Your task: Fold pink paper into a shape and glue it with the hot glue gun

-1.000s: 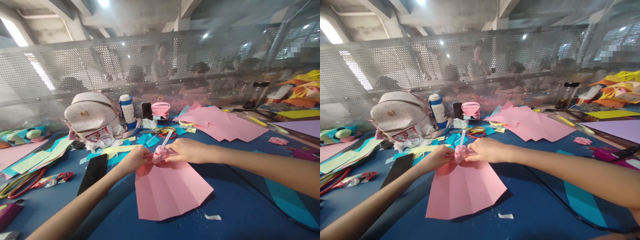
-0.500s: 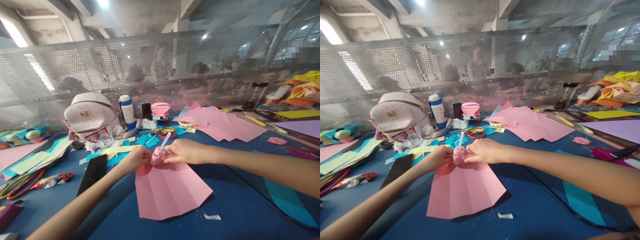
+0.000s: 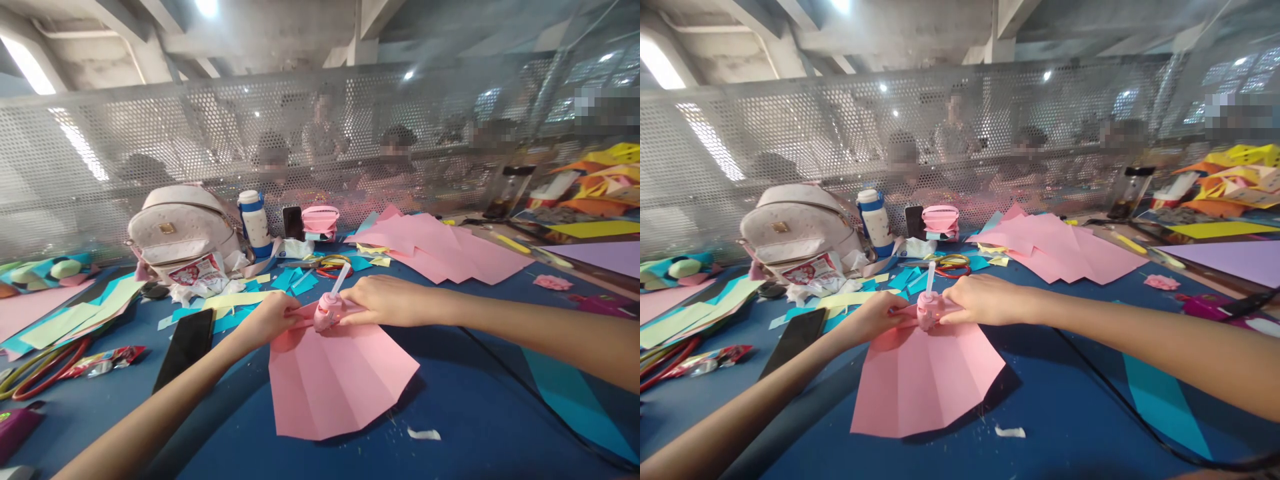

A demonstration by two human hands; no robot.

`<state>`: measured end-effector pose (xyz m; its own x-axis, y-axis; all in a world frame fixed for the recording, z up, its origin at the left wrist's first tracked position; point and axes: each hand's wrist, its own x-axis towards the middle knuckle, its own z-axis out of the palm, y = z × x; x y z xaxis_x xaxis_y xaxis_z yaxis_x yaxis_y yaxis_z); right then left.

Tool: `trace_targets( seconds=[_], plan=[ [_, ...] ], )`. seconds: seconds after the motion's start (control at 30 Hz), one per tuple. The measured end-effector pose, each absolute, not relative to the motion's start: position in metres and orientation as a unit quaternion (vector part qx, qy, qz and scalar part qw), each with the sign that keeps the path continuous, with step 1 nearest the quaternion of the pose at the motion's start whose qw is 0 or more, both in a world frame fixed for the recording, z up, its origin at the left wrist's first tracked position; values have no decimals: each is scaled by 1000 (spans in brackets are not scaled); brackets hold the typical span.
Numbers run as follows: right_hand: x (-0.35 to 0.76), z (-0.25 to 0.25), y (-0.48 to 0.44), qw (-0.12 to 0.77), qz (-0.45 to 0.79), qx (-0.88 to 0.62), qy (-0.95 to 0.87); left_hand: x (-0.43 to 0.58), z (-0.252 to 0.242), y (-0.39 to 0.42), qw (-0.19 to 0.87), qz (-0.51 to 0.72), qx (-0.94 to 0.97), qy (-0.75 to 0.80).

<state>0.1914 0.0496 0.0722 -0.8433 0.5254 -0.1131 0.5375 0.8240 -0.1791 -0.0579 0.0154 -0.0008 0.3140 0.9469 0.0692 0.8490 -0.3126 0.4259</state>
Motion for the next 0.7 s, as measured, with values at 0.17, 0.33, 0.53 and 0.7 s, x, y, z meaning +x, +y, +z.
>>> trace_targets(
  seconds=[0.17,0.33,0.53,0.7],
  plan=[
    [196,77,48,34,-82,296,951,-57,1,14,158,155,794,566],
    [201,77,51,27,-62,300,951,-57,1,14,160,156,796,563],
    [204,72,52,18,-31,307,951,-57,1,14,166,158,795,562],
    [206,67,55,11,2,299,954,-57,2,14,177,156,796,557]
  ],
)
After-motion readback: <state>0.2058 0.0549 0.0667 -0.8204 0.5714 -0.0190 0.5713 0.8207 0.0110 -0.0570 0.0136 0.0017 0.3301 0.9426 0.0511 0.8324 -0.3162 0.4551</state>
